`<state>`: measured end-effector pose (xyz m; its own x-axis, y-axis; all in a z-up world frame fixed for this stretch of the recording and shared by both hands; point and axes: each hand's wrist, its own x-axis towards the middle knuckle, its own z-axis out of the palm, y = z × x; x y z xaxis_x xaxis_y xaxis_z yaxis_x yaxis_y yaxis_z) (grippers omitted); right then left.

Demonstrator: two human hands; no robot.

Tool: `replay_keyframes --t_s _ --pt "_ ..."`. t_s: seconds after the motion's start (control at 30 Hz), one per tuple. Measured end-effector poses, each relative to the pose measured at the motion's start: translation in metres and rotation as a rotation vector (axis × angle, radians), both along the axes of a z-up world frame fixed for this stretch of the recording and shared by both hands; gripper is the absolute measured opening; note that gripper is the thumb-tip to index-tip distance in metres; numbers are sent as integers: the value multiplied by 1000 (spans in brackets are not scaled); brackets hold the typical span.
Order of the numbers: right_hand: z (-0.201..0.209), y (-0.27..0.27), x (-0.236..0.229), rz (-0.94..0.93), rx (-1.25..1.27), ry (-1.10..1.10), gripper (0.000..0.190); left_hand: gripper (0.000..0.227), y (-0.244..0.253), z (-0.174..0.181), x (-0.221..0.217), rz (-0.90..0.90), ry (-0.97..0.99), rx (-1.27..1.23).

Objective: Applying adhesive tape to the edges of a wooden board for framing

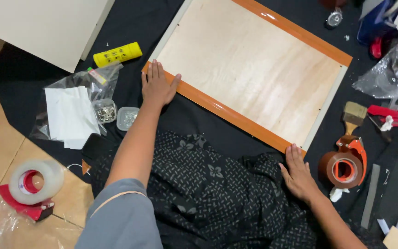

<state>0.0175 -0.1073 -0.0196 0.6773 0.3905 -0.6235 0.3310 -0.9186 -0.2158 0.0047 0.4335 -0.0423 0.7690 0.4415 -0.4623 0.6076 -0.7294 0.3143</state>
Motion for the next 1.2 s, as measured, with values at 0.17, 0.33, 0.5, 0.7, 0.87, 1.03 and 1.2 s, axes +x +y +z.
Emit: replay_keyframes --t_s 0.17,0.33,0.5,0.7,0.87,1.03,1.2 --pt "5 0 8 -19 -72 24 74 92 3 2 4 114 -132 -16" --pt "49 77 17 22 -79 -209 51 82 37 -51 31 54 -162 168" --pt "24 231 -10 153 369 -249 80 35 78 -14 11 178 -261 75" --pt "-34 371 -14 355 576 -340 92 35 111 -56 4 276 -384 -92" --pt "-44 397 -10 438 453 -406 103 56 111 -49 16 249 -271 -78" --pt "-35 368 -6 483 434 -423 92 42 120 -40 22 245 -131 -229" --pt "-29 335 -12 474 417 -432 90 43 117 -41 20 289 -147 -263"
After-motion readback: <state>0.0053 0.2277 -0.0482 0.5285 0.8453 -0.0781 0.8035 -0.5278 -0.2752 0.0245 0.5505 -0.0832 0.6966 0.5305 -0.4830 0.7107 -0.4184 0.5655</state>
